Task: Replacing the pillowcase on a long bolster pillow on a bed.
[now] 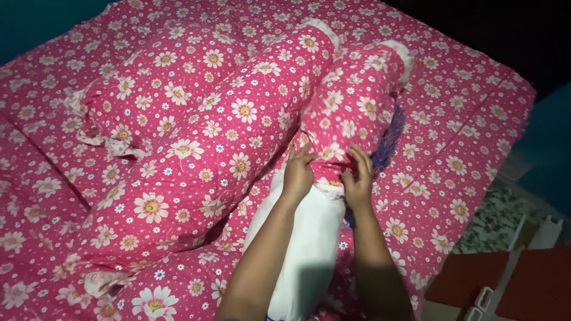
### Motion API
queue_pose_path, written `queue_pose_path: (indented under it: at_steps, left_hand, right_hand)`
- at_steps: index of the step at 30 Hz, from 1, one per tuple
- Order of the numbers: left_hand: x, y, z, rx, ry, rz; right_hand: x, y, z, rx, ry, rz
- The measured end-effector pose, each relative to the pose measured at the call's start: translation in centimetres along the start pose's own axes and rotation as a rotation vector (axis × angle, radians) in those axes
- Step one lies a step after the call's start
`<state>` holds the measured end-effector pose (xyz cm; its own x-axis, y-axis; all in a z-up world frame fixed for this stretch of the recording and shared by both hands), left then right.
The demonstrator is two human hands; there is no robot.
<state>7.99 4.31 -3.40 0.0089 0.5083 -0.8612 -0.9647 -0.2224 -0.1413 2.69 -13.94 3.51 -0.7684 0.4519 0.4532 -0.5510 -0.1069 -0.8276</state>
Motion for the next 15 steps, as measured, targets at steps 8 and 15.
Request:
queue_pose_path:
  at_steps: [8, 15]
  left_hand:
    - [-1.7, 1.4, 2.6, -0.049, 0.091, 0.054]
    - [-1.7, 0.7, 5.8, 0.223, -0.086, 0.334]
  right_hand:
    - [-4.8, 3.5, -2.6, 0.222, 0.065, -0.135]
    - [-1.8, 1.6, -1.6, 0.137, 0.028, -0.122]
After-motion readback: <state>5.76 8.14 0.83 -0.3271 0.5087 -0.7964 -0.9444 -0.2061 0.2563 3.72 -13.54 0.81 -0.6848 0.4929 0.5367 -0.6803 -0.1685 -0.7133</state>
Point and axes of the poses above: each hand's wrist, its own y-axis away from the middle knuckle, its own z-axis out of the back of the hand, x = y × z, the point moved 8 cm from there along -y, towards the middle knuckle, and after that the axes turned 14 degrees about z, right-handed, at the moved point
